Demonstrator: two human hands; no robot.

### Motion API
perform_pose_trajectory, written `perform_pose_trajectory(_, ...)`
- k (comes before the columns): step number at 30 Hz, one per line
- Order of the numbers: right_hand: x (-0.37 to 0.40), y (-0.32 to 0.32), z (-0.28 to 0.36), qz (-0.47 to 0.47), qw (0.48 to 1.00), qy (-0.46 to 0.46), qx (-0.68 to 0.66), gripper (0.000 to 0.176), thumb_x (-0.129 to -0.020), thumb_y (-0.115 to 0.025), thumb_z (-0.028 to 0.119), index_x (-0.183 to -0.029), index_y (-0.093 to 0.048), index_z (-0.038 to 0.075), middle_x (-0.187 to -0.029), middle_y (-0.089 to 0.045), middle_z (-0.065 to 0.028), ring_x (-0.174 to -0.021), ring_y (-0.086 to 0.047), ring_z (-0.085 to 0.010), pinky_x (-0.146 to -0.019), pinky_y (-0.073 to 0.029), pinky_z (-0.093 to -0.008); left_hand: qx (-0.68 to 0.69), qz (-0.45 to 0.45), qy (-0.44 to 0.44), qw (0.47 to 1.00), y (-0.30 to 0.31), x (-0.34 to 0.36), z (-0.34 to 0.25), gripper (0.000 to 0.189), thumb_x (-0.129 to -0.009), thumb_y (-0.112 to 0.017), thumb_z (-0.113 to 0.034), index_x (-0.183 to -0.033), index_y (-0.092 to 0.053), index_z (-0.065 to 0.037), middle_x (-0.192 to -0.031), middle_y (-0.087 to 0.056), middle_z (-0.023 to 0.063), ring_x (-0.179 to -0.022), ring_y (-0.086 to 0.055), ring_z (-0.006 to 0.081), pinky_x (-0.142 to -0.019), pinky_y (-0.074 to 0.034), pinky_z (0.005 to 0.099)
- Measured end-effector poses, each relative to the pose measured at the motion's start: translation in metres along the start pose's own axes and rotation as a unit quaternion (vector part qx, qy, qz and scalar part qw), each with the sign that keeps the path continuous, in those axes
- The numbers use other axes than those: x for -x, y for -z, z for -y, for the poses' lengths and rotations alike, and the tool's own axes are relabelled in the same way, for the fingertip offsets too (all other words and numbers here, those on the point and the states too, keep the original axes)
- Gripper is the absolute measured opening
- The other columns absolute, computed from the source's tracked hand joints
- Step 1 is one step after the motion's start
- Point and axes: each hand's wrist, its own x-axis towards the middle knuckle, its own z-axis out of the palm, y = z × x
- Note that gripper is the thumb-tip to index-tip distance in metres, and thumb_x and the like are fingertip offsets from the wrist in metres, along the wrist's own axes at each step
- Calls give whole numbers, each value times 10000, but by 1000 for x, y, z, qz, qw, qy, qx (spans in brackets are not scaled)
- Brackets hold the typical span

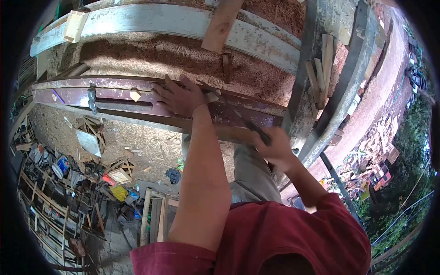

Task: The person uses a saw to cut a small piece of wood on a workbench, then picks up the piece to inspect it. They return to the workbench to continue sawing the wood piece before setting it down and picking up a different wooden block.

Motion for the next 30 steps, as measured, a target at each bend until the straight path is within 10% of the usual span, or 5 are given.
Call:
perform_pose_trajectory(5, -10, -8, 12, -29, 998, 49, 22, 333, -927, -690, 321, -821, -707, 6, -743, -656, -263, -742, -674, -482, -668, -526, -531, 27, 2, 15, 1000, -1, -2, -1, 571, -1083, -458, -503, -1497, -560, -124, -1654, -371, 254, -1551, -339, 444, -1271, -224, 654)
perform_pose_trajectory(8, 19, 10, -9, 24, 1000, 0, 3, 338, -975, -667, 287, -901, -713, -40, -651, -581, -211, -596, -640, -214, -594, -467, -424, -6, -1, 8, 1000, -3, -1, 1, 573, -1082, -461, -500, -1497, -559, -116, -1659, -370, 250, -1552, -342, 438, -1267, -232, 658)
perform_pose_trajectory(11, -24, -25, 12, -60, 995, 67, 32, 334, -933, -686, 332, -851, -720, 10, -723, -656, -238, -688, -673, -454, -644, -511, -506, -9, 8, 16, 1000, -3, 0, 0, 580, -1079, -469, -501, -1499, -554, -111, -1672, -355, 242, -1555, -339, 433, -1260, -246, 657)
perform_pose_trajectory(20, -21, -8, 14, -52, 993, 98, 31, 351, -980, -670, 273, -847, -698, -50, -599, -597, -181, -544, -583, -193, -559, -457, -416, 13, 12, 15, 1000, 3, -1, -4, 604, -1071, -476, -530, -1487, -566, -102, -1682, -334, 250, -1571, -303, 440, -1254, -253, 654)
perform_pose_trajectory(30, -8, -4, 12, -23, 1000, 3, 18, 328, -932, -684, 322, -867, -738, 5, -733, -674, -234, -712, -701, -427, -653, -532, -467, -7, 18, 1, 1000, 3, 0, -2, 581, -1064, -489, -509, -1466, -576, -97, -1673, -325, 268, -1577, -280, 452, -1262, -225, 672)
